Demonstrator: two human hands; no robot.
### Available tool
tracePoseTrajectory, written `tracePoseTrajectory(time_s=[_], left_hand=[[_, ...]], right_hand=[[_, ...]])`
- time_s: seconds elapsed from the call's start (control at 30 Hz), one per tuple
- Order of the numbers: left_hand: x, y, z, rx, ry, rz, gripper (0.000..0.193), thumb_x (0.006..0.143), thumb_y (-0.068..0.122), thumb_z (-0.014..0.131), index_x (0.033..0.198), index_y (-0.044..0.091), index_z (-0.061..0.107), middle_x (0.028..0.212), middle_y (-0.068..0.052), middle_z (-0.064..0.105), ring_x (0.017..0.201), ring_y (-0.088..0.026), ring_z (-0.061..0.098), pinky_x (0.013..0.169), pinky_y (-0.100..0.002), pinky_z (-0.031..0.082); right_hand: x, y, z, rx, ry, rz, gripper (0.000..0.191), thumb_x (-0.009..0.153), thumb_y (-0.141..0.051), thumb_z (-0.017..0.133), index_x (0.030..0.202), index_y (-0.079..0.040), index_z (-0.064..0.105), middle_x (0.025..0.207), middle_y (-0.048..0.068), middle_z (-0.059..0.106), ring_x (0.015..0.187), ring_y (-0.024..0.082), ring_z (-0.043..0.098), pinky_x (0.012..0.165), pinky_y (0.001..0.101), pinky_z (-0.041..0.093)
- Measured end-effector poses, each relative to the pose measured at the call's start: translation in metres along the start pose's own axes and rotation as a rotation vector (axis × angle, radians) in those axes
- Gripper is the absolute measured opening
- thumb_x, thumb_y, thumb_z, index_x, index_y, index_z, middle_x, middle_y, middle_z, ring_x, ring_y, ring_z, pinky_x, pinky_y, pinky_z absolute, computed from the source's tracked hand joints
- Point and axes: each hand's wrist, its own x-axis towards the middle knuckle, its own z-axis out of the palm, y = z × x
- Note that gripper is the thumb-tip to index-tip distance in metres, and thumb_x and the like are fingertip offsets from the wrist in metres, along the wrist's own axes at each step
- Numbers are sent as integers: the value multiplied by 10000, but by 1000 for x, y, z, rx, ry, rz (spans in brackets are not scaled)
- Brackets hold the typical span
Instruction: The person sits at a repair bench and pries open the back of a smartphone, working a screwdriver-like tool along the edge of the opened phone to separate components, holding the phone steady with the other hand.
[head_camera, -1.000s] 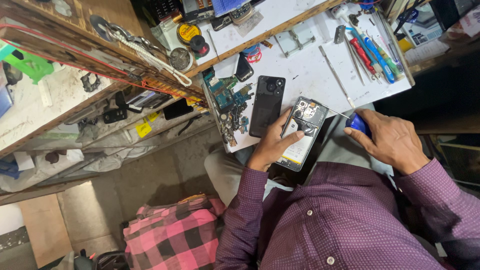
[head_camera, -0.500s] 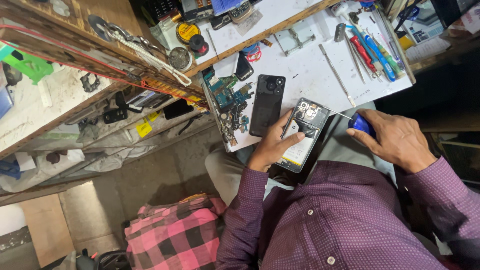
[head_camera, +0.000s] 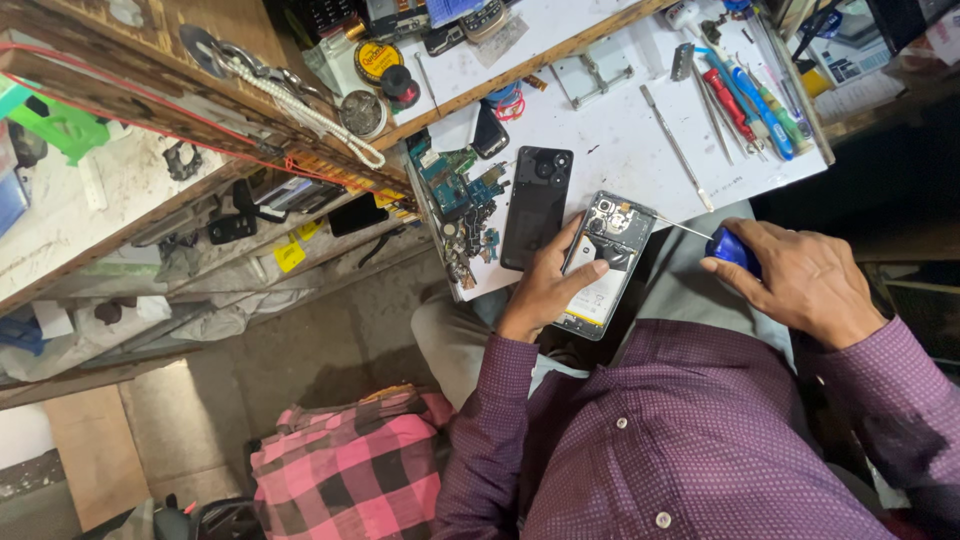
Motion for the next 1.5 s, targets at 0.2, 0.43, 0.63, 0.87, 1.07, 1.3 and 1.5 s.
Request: tracePoseTrajectory(time_s=[0.2,0.43,0.63,0.87,1.07,1.3,1.5], left_hand=[[-1,1,0,6,13,-4,785,929,190,733,1589,-25,367,1435,-147,613,1304,-169,560,1119,-305,427],[-2,-4,5,-25,51,31,770,945,170,723,1592,-35,359,1413,-146,628,1279,-156,574,1106,-295,438],[-2,-4,11,-74,77,74,746,961,151,711,1597,-41,372,1355,-110,649,1216,-123,592,1072,-281,465],[0,-6,19,-147,117,54,760,956,136,702,1605,-32,344,1364,-111,637,1197,-127,602,1050,-285,478],[1,-11,23,-211,125,60,741,964,129,697,1604,-21,354,1354,-117,640,1208,-150,606,1063,-295,477],[-1,-9,37,-217,202,84,717,966,139,694,1590,-14,376,1358,-112,638,1221,-151,603,1071,-301,476],[-5,1,38,-131,274,119,680,962,155,687,1558,-19,410,1349,-114,648,1216,-149,622,1064,-304,486]], right_hand=[[-4,-3,3,37,72,-7,539,917,-564,619,1207,-113,682,994,101,752,829,323,731,706,415,570],[-6,-9,9,8,89,12,550,922,-558,624,1235,-110,679,1009,111,754,798,335,726,691,416,570],[-8,-16,20,18,133,51,556,941,-550,631,1263,-98,673,977,144,748,810,339,728,717,422,570],[-8,-19,30,84,134,99,550,969,-525,627,1271,-67,664,985,163,746,804,340,732,732,425,572],[-11,-23,38,222,182,98,513,983,-477,629,1261,-47,662,988,187,739,832,374,727,730,457,557],[-6,-21,43,527,384,173,488,1064,-434,652,1290,-2,651,965,202,707,873,352,719,779,415,553],[-5,-20,25,265,165,150,532,936,-477,693,1254,-51,709,936,174,736,714,320,703,699,415,551]])
